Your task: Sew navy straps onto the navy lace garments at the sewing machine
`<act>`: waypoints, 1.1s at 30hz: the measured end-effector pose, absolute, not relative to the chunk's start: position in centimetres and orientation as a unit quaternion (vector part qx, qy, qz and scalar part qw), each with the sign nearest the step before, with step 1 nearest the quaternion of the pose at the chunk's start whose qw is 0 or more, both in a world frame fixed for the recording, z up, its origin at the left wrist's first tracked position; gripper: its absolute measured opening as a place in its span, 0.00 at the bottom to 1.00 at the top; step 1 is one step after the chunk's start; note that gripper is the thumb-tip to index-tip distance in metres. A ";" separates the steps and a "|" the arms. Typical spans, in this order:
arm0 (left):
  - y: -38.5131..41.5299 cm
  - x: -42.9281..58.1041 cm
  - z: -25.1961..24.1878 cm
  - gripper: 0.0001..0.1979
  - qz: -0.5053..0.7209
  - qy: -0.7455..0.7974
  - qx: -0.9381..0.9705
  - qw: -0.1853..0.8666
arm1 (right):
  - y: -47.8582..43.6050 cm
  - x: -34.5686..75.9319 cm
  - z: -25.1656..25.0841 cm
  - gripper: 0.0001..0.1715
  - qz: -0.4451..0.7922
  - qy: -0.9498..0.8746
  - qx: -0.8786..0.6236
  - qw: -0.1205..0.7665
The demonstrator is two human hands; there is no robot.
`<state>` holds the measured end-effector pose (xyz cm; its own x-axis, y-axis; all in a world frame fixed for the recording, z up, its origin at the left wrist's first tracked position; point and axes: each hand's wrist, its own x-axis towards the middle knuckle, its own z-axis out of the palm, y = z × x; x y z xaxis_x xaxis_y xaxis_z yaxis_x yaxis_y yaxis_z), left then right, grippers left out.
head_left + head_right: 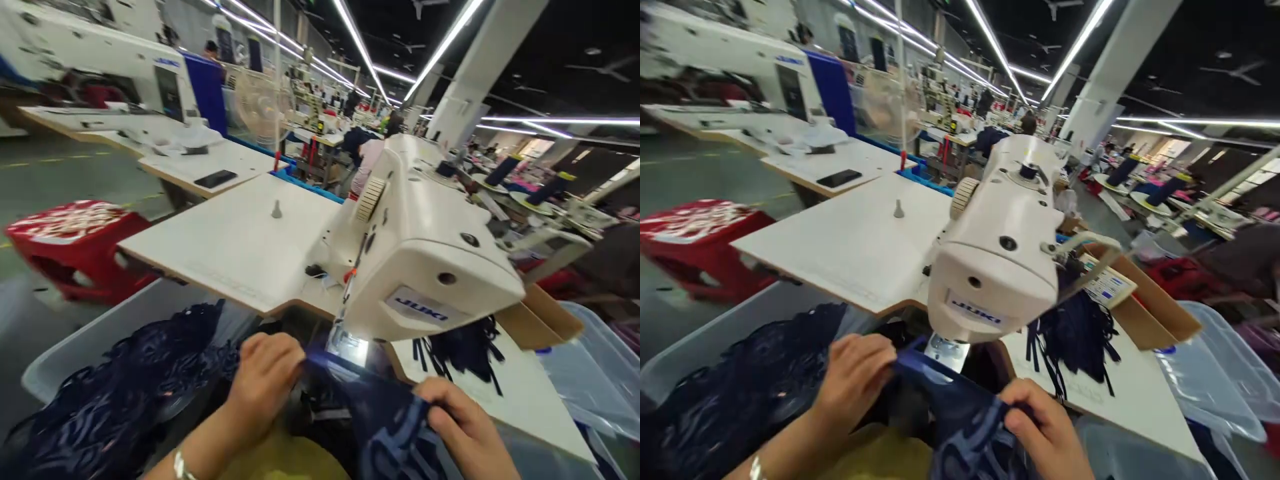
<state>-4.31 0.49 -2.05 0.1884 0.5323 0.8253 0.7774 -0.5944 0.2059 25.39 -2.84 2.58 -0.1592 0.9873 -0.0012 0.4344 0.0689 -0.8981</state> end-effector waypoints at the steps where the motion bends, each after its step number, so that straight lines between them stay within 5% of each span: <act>1: 0.9 -5.3 -2.1 0.07 -0.478 -0.449 -0.743 0.135 | -2.1 24.5 2.6 0.18 0.414 -0.661 -0.533 0.328; 3: 1.8 -7.2 -2.3 0.07 -0.479 -0.490 -0.711 0.159 | -0.6 22.3 2.0 0.13 0.355 -0.698 -0.527 0.331; 7: 2.8 -8.7 -2.7 0.06 -0.415 -0.543 -0.687 0.248 | 1.7 18.2 -0.5 0.14 0.043 -0.795 -0.498 0.342; 11: 2.2 -5.7 -2.5 0.17 -0.351 -0.376 -0.832 0.209 | 2.1 17.1 -1.2 0.17 -0.089 -0.814 -0.500 0.283; 14: 1.5 -2.6 -2.3 0.23 -0.304 -0.244 -0.906 0.164 | 1.8 17.7 -1.0 0.12 -0.007 -0.791 -0.528 0.308; 20: 0.9 -0.4 -2.9 0.22 -0.312 -0.287 -0.900 0.104 | 1.7 19.0 -1.8 0.04 0.374 -0.660 -0.518 0.396; 33: 1.3 -0.7 -2.5 0.24 -0.370 -0.361 -0.854 0.067 | 3.4 18.5 -1.8 0.06 0.173 -0.690 -0.592 0.379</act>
<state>-0.67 1.34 -2.54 0.4667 0.5660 0.6796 0.6654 -0.7309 0.1517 18.50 3.44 -1.84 -0.0116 0.9482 0.3175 0.6852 0.2388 -0.6881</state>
